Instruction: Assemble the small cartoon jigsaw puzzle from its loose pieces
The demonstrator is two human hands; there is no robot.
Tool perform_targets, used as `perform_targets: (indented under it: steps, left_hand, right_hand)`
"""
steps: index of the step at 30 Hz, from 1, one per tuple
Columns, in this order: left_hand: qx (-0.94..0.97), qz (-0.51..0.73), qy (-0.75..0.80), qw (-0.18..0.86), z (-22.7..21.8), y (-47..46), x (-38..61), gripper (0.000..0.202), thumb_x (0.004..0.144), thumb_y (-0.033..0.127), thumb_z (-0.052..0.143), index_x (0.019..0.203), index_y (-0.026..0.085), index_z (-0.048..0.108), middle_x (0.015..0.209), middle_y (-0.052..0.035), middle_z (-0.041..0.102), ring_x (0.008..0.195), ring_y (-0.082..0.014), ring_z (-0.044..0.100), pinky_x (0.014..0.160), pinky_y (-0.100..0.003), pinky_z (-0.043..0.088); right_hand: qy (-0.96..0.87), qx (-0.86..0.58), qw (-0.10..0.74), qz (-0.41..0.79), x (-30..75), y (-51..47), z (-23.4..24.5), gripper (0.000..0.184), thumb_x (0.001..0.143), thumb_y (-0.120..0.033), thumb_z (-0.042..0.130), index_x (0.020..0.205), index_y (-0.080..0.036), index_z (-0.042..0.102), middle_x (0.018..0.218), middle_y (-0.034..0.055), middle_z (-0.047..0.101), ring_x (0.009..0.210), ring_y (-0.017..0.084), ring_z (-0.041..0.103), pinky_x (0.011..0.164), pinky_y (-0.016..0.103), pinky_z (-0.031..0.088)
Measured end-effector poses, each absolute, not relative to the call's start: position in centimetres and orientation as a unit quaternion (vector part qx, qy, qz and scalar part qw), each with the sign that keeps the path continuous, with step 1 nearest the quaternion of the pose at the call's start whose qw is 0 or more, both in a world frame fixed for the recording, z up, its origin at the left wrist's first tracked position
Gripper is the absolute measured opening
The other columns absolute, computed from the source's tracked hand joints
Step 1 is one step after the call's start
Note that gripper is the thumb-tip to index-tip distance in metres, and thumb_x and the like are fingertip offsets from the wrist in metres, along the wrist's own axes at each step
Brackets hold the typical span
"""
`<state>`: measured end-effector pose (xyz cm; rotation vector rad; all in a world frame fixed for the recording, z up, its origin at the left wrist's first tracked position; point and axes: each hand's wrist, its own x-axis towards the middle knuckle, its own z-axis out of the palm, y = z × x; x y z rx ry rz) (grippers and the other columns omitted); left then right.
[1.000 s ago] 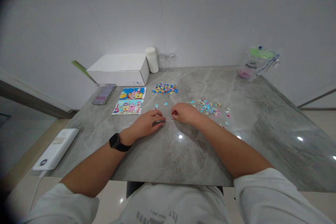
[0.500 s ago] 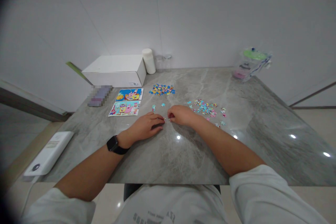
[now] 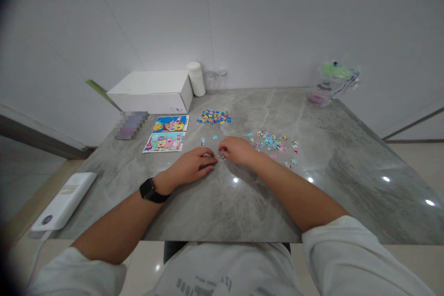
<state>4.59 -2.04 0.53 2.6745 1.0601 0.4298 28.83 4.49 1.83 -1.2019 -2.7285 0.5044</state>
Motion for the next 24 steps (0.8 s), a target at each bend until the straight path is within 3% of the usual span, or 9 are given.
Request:
perform_targets:
  steps: [4, 10, 14, 24]
  left_hand:
    - [0.913, 0.132, 0.373, 0.100, 0.4, -2.2, 4.5, 0.032, 0.104, 0.036, 0.059, 0.130, 0.029, 0.076, 0.128, -0.0083, 0.066, 0.110, -0.0236, 0.065, 0.098, -0.038, 0.055]
    - [0.914, 0.116, 0.380, 0.083, 0.8, -2.4, 4.6, 0.032, 0.103, 0.037, 0.060, 0.130, 0.030, 0.076, 0.120, -0.0090, 0.064, 0.103, -0.0232, 0.064, 0.092, -0.037, 0.055]
    - [0.912, 0.114, 0.387, 0.079, 1.1, -2.5, 4.7, 0.031, 0.102, 0.037, 0.060, 0.128, 0.030, 0.077, 0.115, -0.0087, 0.064, 0.099, -0.0229, 0.063, 0.088, -0.037, 0.055]
    - [0.915, 0.090, 0.391, 0.051, 1.5, -2.9, 5.1, 0.030, 0.102, 0.035, 0.060, 0.125, 0.028, 0.077, 0.104, -0.0086, 0.063, 0.093, -0.0231, 0.062, 0.083, -0.037, 0.053]
  right_hand:
    - [-0.904, -0.388, 0.058, 0.170, 27.8, 4.0, 1.0, 0.021, 0.096, -0.030, 0.071, 0.114, -0.022, 0.080, 0.112, 0.0092, 0.071, 0.102, 0.022, 0.066, 0.087, 0.029, 0.045]
    - [-0.900, -0.388, 0.065, 0.187, 27.1, 4.2, 0.7, 0.014, 0.092, -0.020, 0.072, 0.103, -0.021, 0.080, 0.107, 0.0077, 0.071, 0.102, 0.021, 0.066, 0.090, 0.030, 0.047]
    - [-0.893, -0.409, 0.070, 0.175, 27.0, 4.0, 1.0, 0.017, 0.092, -0.026, 0.074, 0.107, -0.020, 0.079, 0.111, 0.0106, 0.070, 0.106, 0.023, 0.066, 0.093, 0.031, 0.048]
    - [-0.876, -0.430, 0.074, 0.205, 26.5, 4.0, 0.9, 0.014, 0.087, -0.020, 0.075, 0.101, -0.019, 0.076, 0.106, 0.0085, 0.074, 0.098, 0.021, 0.067, 0.086, 0.029, 0.048]
